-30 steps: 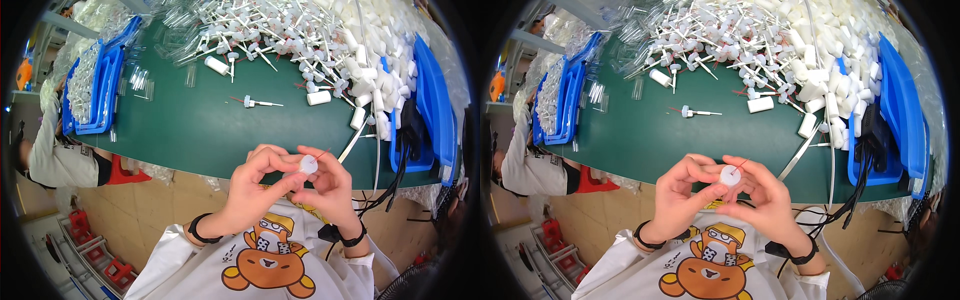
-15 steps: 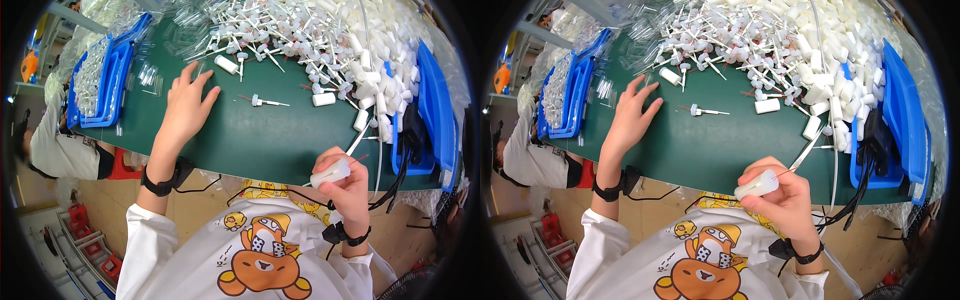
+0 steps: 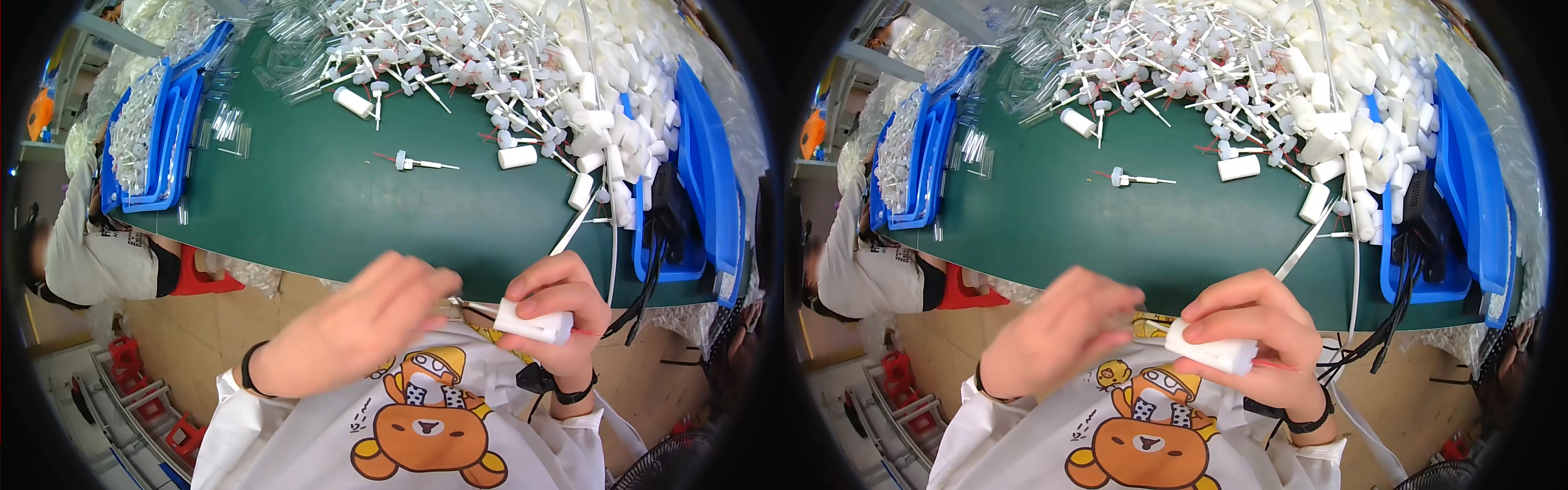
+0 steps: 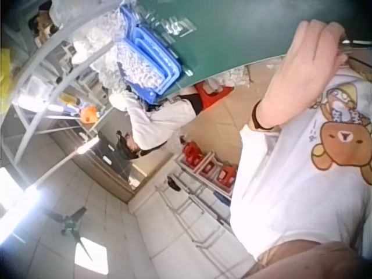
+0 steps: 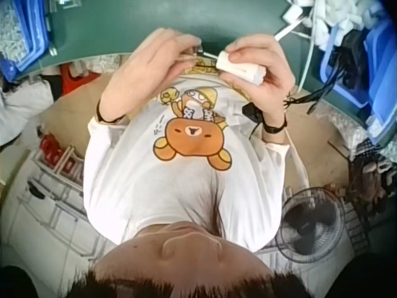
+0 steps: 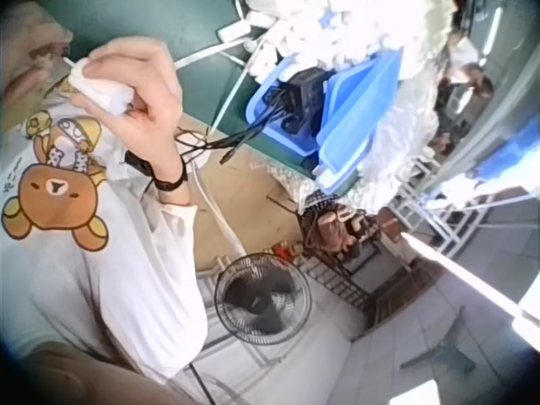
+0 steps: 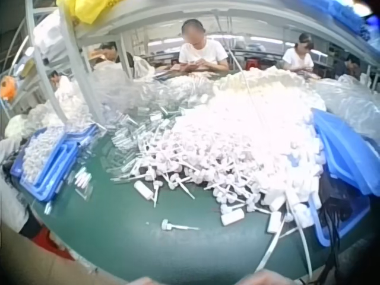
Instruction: The person assembles small white cylindrical components by inserting a clear plastic tube into a white body with wires. They repeatedly pick up parts from a green table, insert the tube, and place the assembled unit aside.
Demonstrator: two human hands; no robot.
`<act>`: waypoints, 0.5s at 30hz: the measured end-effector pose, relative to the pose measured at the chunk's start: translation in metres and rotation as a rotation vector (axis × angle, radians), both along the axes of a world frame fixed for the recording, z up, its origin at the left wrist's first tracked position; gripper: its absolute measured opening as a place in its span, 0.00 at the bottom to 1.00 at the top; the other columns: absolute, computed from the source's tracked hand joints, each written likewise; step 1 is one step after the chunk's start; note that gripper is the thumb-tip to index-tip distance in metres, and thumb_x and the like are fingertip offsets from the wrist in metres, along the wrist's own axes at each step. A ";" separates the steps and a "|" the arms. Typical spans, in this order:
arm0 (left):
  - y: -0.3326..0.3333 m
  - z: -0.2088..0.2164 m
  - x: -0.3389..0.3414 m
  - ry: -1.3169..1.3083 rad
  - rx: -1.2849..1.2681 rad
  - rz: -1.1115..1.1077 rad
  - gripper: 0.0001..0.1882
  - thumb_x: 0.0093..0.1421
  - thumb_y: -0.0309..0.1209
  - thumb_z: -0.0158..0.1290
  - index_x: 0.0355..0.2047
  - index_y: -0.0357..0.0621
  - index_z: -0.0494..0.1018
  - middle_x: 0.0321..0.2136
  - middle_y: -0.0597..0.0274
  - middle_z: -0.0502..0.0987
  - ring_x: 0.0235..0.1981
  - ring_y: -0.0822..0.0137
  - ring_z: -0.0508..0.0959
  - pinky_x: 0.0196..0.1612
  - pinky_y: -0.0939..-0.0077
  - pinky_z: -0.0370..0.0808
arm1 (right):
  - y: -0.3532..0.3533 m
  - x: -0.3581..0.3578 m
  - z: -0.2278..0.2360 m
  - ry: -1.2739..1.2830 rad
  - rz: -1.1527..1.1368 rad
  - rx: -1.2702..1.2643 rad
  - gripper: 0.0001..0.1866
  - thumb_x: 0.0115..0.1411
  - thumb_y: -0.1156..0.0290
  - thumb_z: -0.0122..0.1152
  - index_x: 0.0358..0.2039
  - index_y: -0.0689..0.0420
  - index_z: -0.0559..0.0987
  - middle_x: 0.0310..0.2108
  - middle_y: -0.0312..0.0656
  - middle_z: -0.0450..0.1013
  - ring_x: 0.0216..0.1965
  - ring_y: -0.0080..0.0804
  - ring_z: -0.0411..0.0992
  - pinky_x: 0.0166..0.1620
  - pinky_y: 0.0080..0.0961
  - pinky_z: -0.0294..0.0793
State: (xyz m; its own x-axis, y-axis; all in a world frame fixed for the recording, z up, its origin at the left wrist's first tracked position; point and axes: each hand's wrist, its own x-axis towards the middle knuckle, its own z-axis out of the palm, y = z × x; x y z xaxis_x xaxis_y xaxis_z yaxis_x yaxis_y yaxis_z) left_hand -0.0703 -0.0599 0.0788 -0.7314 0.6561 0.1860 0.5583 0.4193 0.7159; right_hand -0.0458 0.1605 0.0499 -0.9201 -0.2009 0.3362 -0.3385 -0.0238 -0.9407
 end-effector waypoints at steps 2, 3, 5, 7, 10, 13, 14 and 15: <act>0.005 -0.001 0.003 -0.024 0.030 -0.078 0.22 0.48 0.22 0.58 0.44 0.37 0.67 0.33 0.55 0.71 0.29 0.61 0.72 0.31 0.71 0.71 | 0.000 -0.001 0.001 0.060 0.021 0.094 0.17 0.39 0.77 0.73 0.32 0.60 0.79 0.34 0.43 0.73 0.33 0.31 0.72 0.34 0.22 0.72; 0.007 -0.001 0.003 -0.034 0.045 -0.118 0.22 0.48 0.23 0.58 0.44 0.36 0.67 0.32 0.55 0.71 0.29 0.60 0.72 0.30 0.70 0.71 | 0.000 -0.001 0.001 0.070 0.022 0.107 0.17 0.39 0.77 0.73 0.32 0.60 0.79 0.33 0.43 0.73 0.32 0.31 0.72 0.33 0.22 0.72; 0.010 0.001 0.003 -0.045 -0.006 -0.121 0.21 0.49 0.25 0.58 0.44 0.36 0.67 0.31 0.55 0.71 0.28 0.59 0.72 0.29 0.71 0.70 | 0.000 -0.002 0.001 0.090 0.023 0.132 0.17 0.39 0.77 0.73 0.32 0.61 0.79 0.33 0.42 0.74 0.31 0.31 0.73 0.32 0.21 0.72; 0.012 -0.002 0.002 -0.046 -0.007 -0.103 0.20 0.50 0.27 0.57 0.43 0.35 0.68 0.29 0.55 0.70 0.27 0.58 0.72 0.29 0.71 0.70 | 0.000 -0.002 0.002 0.089 0.027 0.168 0.16 0.39 0.77 0.73 0.31 0.60 0.79 0.33 0.42 0.74 0.30 0.31 0.73 0.31 0.21 0.72; 0.015 -0.010 0.002 -0.027 0.013 -0.066 0.20 0.50 0.29 0.57 0.42 0.35 0.68 0.27 0.56 0.69 0.26 0.58 0.72 0.29 0.71 0.70 | 0.000 -0.003 0.003 0.090 0.048 0.196 0.15 0.40 0.78 0.72 0.31 0.60 0.79 0.33 0.43 0.74 0.29 0.31 0.73 0.29 0.20 0.72; 0.016 -0.008 0.002 -0.031 -0.017 -0.085 0.19 0.51 0.31 0.56 0.42 0.34 0.69 0.28 0.56 0.69 0.27 0.59 0.72 0.29 0.71 0.70 | 0.001 -0.002 0.006 -0.013 0.071 0.094 0.15 0.40 0.78 0.72 0.31 0.60 0.79 0.32 0.42 0.74 0.29 0.29 0.72 0.29 0.20 0.71; 0.017 -0.007 0.001 -0.055 0.005 -0.096 0.19 0.52 0.31 0.56 0.42 0.34 0.69 0.28 0.56 0.69 0.27 0.59 0.72 0.29 0.71 0.70 | 0.001 -0.001 0.007 -0.065 0.077 0.041 0.15 0.40 0.78 0.72 0.31 0.60 0.79 0.31 0.42 0.74 0.29 0.29 0.72 0.30 0.19 0.71; 0.018 -0.007 0.002 -0.075 0.029 -0.111 0.19 0.53 0.32 0.55 0.42 0.34 0.69 0.28 0.56 0.69 0.27 0.59 0.72 0.29 0.71 0.70 | 0.000 0.000 0.006 -0.071 0.078 0.011 0.15 0.39 0.78 0.73 0.31 0.60 0.80 0.31 0.41 0.73 0.29 0.28 0.72 0.30 0.19 0.70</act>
